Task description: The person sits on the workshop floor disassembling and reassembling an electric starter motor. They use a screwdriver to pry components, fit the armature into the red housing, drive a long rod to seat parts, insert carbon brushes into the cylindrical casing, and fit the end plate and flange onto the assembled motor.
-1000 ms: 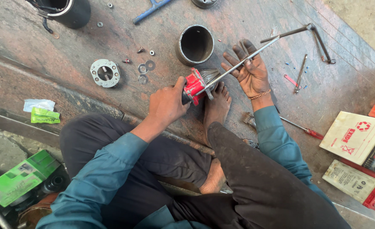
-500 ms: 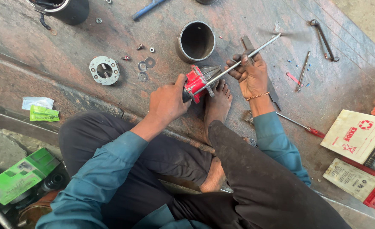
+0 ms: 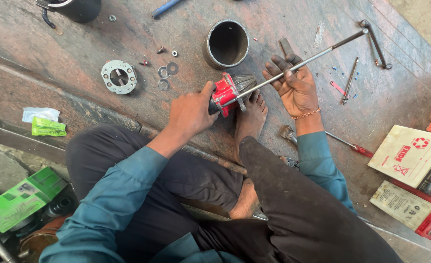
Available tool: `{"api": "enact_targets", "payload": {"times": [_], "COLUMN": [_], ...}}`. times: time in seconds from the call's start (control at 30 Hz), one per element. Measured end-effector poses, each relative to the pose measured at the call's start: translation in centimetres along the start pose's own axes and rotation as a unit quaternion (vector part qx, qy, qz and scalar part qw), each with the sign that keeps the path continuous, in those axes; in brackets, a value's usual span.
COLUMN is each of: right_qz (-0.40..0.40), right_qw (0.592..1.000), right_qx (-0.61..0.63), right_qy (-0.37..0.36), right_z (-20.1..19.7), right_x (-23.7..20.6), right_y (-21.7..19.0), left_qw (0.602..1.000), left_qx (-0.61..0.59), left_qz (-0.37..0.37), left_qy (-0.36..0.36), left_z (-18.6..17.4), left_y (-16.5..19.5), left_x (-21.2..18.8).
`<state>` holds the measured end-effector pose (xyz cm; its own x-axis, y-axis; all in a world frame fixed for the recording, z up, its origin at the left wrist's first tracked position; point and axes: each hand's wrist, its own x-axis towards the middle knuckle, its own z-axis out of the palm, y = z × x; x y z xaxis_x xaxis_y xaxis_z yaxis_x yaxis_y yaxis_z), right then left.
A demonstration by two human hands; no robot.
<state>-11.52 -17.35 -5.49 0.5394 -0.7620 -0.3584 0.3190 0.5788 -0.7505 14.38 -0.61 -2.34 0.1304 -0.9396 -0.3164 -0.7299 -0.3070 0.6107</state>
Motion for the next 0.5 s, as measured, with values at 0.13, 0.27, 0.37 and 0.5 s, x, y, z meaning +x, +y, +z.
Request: {"api": "enact_targets", "payload": {"times": [0.13,0.27,0.37,0.5], "right_qz": [-0.017,-0.008,-0.057,-0.008], "right_qw": [0.996,0.969,0.979,0.999], "right_qx": [-0.051,-0.142,-0.08,0.019], "right_qy": [0.075,0.202,0.176,0.034], "right_z": [-1.4,-2.3,-1.8,-1.0], "right_x": [0.4,1.5,1.4,0.5], "right_y": [1.7,3.5,3.5,1.8], "left_qw": [1.0,1.0,1.0,1.0], "left_qx": [0.005,0.003,0.013,0.009], "left_qz": [0.002,0.017,0.006,0.011], "left_qy": [-0.006,0.006,-0.009,0.001], "left_z": [0.0,0.1,0.1,0.1], "left_y": [0.1,0.1,0.2,-0.1], "left_x": [0.1,0.1,0.1,0.1]}}
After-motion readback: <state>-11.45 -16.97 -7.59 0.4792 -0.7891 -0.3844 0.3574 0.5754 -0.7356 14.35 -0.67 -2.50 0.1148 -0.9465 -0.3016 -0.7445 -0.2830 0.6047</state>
